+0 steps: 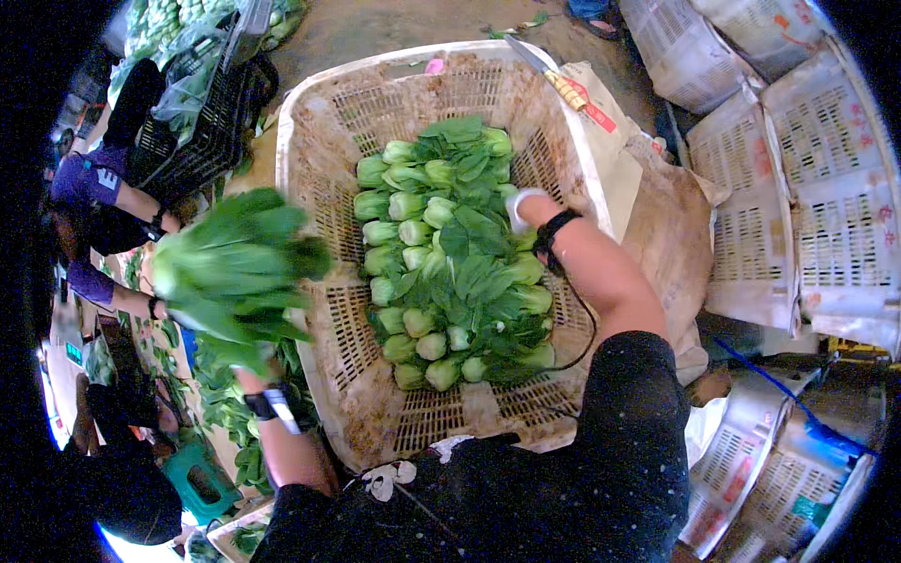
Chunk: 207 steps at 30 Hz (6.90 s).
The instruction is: The person trims the base of bok choy heads with a knife and sorts them into a large plastic basket.
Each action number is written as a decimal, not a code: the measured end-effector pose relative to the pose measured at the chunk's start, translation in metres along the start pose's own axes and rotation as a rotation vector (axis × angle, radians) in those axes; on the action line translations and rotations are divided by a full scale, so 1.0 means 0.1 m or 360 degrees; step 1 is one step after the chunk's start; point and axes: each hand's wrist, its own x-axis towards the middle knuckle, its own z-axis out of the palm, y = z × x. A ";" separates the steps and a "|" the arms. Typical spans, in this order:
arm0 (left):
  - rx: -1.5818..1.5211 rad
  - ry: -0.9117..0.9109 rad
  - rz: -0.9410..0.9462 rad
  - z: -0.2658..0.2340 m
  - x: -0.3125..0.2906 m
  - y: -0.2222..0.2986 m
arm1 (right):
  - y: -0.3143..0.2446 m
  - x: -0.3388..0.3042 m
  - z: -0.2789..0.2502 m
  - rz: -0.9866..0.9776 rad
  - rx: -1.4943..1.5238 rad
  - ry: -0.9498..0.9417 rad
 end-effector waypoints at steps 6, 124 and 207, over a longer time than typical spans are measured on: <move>0.0324 0.1020 0.0153 -1.66 0.57 0.88 | -0.79 -0.07 0.02 0.0043 0.0729 0.0575; 0.0238 -0.0596 -0.0285 -0.41 -1.51 0.58 | -3.16 -2.93 -1.28 -0.1086 0.0620 0.2232; 0.0464 -0.0714 -0.0386 -0.24 -0.82 0.51 | -1.47 -0.38 1.58 0.0240 0.1098 -0.0230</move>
